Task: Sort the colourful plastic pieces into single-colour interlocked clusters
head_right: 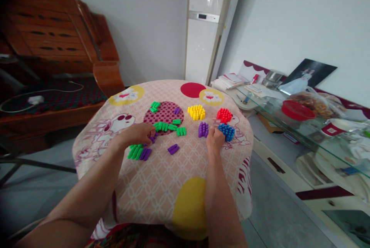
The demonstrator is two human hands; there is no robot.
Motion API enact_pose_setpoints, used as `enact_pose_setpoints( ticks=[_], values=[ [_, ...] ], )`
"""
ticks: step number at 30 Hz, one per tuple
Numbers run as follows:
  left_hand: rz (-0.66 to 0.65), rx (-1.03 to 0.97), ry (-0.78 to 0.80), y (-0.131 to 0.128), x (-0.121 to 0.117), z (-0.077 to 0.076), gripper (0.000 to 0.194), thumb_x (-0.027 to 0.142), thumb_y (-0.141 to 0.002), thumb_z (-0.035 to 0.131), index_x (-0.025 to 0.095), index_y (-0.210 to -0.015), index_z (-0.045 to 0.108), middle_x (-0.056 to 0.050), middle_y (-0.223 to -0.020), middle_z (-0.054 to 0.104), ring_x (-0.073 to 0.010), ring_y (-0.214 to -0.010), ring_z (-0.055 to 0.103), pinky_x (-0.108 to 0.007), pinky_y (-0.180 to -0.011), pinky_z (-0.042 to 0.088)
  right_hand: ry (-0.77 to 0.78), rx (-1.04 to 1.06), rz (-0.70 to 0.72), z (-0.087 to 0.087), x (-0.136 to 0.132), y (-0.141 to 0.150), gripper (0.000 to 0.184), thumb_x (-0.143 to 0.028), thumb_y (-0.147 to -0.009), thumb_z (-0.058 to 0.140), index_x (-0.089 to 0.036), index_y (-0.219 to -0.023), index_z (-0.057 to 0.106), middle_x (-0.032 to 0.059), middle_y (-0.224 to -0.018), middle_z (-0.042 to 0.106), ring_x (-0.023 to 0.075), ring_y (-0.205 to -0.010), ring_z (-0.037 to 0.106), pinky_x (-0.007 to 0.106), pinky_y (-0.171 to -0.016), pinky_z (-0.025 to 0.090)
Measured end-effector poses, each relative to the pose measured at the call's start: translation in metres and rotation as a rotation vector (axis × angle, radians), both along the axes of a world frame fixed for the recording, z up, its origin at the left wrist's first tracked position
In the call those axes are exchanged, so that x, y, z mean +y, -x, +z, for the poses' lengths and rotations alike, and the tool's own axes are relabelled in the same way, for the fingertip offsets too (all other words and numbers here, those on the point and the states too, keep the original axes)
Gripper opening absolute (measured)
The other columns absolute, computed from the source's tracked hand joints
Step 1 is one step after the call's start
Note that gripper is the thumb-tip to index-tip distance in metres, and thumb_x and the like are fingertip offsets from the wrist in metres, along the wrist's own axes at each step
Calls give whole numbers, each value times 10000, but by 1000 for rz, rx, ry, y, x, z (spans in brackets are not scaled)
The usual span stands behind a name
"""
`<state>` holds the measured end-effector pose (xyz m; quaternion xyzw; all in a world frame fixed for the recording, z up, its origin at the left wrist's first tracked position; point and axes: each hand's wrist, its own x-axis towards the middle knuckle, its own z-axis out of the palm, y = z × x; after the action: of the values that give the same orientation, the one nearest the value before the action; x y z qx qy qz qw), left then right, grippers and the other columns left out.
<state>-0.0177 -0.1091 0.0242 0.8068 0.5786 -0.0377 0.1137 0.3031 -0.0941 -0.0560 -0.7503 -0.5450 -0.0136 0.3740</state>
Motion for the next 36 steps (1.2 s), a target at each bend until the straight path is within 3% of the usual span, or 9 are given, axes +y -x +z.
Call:
enact_pose_setpoints(
  ticks=[6,11,16,21,26,29,32,36],
  values=[
    [-37,-201,-217,-32,11,7,229,231,-813,585,174,-1002,702,-62,-956,729,-205,-861,647,-275,-742,444,-2,21,7,-1,0,-1,416,-281,-931,426,-122,-674,712,95,-614,633,162,-606,456,298,-605,239],
    [-98,-458,-255,-89,33,5,234,227,-812,623,157,-1004,737,-50,-888,752,-170,-789,671,-252,-753,480,3,17,-2,-3,1,0,421,-289,-932,427,-120,-674,713,105,-639,649,163,-607,453,305,-607,232],
    [-49,-398,-244,-146,57,-14,204,182,-829,613,136,-954,768,-79,-909,761,-179,-835,683,-261,-793,496,-1,11,3,-5,2,0,427,-302,-934,419,-123,-681,713,111,-652,655,163,-608,452,305,-606,230],
    [-61,-293,-222,-172,74,-24,264,228,-884,560,123,-990,777,-124,-997,758,-221,-936,685,-284,-831,487,-11,-4,4,-6,1,1,439,-319,-940,408,-130,-669,698,109,-659,655,162,-611,456,301,-607,233],
    [-47,-246,-192,-177,78,-26,373,259,-970,431,98,-1032,761,-156,-1033,748,-224,-967,684,-282,-833,477,-20,-2,14,-7,2,0,418,-297,-932,427,-131,-659,696,109,-645,653,157,-594,438,303,-600,223],
    [-26,-286,-200,-169,70,-24,349,261,-962,460,98,-1105,733,-148,-1050,746,-215,-965,683,-275,-836,479,-35,2,14,-8,2,0,408,-287,-927,436,-136,-651,695,105,-636,649,157,-593,431,302,-596,219],
    [-41,-359,-202,-146,58,-18,336,256,-909,560,116,-1185,690,-103,-1016,757,-188,-910,688,-257,-817,485,-22,-5,16,-6,1,0,413,-287,-930,434,-131,-652,696,108,-640,647,158,-598,433,303,-598,219],
    [-21,-331,-232,-87,45,-4,302,241,-845,612,158,-1116,715,-63,-998,760,-180,-890,687,-245,-777,480,11,-3,24,-2,-1,1,406,-285,-930,435,-121,-671,702,106,-645,642,157,-605,434,304,-603,221]
  ],
)
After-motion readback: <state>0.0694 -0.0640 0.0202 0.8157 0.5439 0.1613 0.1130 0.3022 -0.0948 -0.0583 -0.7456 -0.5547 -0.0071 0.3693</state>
